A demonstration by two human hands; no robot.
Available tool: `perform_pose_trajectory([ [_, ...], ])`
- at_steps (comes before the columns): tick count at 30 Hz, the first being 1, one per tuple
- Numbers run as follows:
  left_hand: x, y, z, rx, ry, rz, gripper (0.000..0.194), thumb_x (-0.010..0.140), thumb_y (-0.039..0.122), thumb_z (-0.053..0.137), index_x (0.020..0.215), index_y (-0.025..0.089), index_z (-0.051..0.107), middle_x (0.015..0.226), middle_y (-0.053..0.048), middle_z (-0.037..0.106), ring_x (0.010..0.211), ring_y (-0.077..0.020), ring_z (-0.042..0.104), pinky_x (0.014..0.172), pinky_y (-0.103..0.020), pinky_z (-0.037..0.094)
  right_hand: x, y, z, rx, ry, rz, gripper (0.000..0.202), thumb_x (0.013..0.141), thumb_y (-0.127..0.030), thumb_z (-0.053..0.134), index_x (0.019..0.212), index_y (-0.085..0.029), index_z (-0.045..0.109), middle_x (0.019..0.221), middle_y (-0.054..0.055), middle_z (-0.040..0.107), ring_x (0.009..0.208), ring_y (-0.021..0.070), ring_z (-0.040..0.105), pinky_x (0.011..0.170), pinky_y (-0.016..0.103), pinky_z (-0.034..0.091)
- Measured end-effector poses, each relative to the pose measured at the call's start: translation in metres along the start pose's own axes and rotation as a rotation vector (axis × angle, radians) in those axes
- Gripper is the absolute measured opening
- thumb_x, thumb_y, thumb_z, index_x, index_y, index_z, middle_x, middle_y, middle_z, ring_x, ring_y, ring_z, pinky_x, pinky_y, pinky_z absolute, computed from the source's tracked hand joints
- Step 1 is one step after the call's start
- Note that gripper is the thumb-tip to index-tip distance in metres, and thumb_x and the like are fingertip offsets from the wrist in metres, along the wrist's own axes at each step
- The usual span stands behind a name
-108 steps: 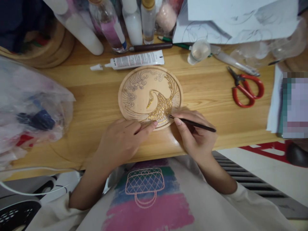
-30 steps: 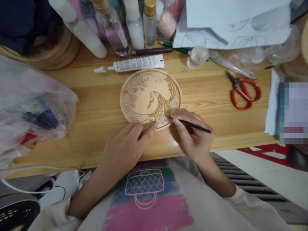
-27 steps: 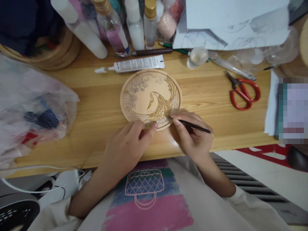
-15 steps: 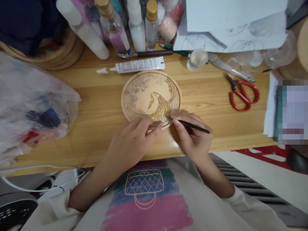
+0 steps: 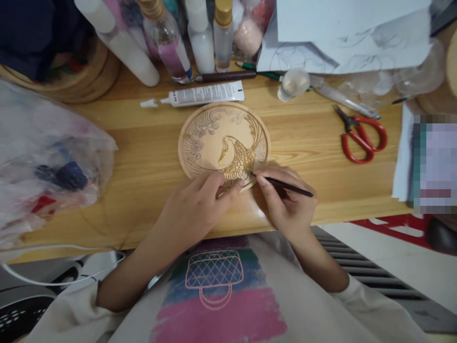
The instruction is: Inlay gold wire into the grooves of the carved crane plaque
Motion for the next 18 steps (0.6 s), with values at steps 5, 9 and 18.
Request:
perform_pose_trajectory([
  [5,-0.0008,-0.0002,0.0023,-0.011,0.006,-0.021,0.043,0.103,0.016,0.028,0.126,0.026,0.063,0.080,-0.003,0.057,0.069,-0.0157,0.055,0.054,-0.024,0.037,0.0001,-0.0001,-0.0008,0.010,0.002,-0.009,0.015,0.088,-0.012,0.065,0.096,-0.023,0.071,0.091,0.001,0.077,0.088,0.0167,0.072,0.082,0.036,0.059],
  [9,-0.0020,-0.0010,0.0043,-0.014,0.017,-0.013,0.045,0.104,0.016,0.025,0.126,0.024,0.063,0.081,-0.003,0.057,0.068,-0.0152,0.054,0.055,-0.023,0.036,0.0001,0.0008,-0.0007,-0.001,-0.001,0.014,0.014,0.089,-0.015,0.064,0.095,-0.024,0.071,0.091,0.001,0.077,0.088,0.0183,0.072,0.083,0.038,0.059],
  [18,-0.0030,-0.0021,0.0054,-0.040,-0.010,-0.031,0.047,0.104,0.018,0.023,0.128,0.025,0.063,0.084,-0.005,0.059,0.070,-0.0165,0.055,0.055,-0.025,0.039,-0.0010,0.0016,-0.0005,0.009,0.017,0.014,0.015,0.087,-0.014,0.066,0.096,-0.025,0.071,0.092,0.000,0.077,0.090,0.0177,0.072,0.084,0.037,0.059],
])
Point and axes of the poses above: each hand's wrist, its own x-axis towards the middle knuckle, its own z-axis out of the palm, y = z × x, the point moved 3 cm from there along x, towards the middle knuckle
